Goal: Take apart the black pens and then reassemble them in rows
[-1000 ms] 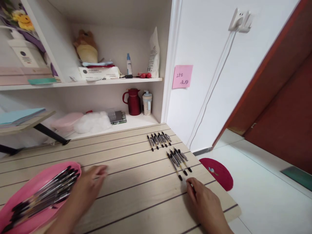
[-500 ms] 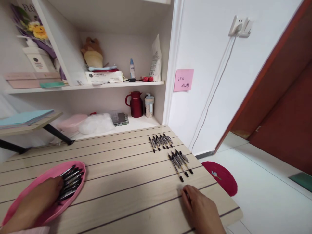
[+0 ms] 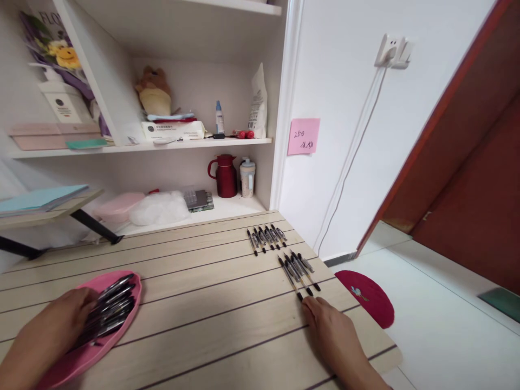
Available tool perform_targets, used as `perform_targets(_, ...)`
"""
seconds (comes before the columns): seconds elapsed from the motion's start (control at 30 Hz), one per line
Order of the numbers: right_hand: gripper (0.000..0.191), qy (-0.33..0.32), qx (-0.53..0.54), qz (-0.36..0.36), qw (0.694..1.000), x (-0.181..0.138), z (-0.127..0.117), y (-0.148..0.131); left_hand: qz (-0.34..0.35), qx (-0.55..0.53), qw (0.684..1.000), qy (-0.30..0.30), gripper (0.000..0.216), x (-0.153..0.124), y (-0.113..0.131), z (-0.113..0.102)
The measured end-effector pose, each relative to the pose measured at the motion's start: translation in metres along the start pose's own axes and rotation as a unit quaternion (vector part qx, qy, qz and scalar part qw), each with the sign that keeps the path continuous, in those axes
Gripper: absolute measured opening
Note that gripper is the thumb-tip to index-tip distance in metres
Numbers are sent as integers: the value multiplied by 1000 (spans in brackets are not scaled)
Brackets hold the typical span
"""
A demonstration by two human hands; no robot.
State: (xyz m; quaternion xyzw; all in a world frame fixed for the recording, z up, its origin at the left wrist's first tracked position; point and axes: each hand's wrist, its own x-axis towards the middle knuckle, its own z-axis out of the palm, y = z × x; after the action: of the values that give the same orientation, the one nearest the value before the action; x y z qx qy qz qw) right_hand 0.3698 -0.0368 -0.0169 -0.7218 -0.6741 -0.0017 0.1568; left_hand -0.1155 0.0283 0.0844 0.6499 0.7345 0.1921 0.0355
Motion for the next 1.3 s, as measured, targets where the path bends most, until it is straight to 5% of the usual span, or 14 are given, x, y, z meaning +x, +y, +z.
perform_targets(0.13, 26, 2, 41, 7, 999, -2, -6, -2, 18, -82, 995, 48, 26, -7, 34, 1)
perform_targets(0.2, 26, -3, 102, 1, 995, -1, -12, -10, -35, -237, 970, -27, 34, -22, 71, 14)
perform_targets(0.27, 27, -20, 205, -13, 978, 2, -19, -25, -96, -411, 896, -141, 38, -43, 116, 35)
perform_targets(0.37, 30, -67, 420, -16, 905, 13, -26, -57, -108, -579, 760, -275, 26, -74, 177, 72)
perform_targets(0.47, 31, -124, 617, 28, 777, 26, -24, -88, -125, -636, 695, -312, 17, -92, 213, 100)
perform_targets(0.53, 35, -125, 678, 59, 722, 34, -16, -102, -127, -644, 689, -307, 16, -95, 223, 112)
perform_targets(0.6, 37, -112, 697, 72, 704, 39, -5, -108, -124, -637, 701, -296, 19, -95, 226, 120)
perform_targets(0.77, 37, -101, 700, 87, 701, 39, 14, -107, -110, -609, 725, -302, 24, -96, 223, 131)
perform_targets(1.07, 34, -103, 730, 86, 671, 41, 7, -100, -71, -610, 707, -351, 27, -93, 216, 131)
perform_targets(1.3, 31, -11, 735, 117, 668, 45, 2, -98, -90, -618, 691, -364, 36, -94, 214, 129)
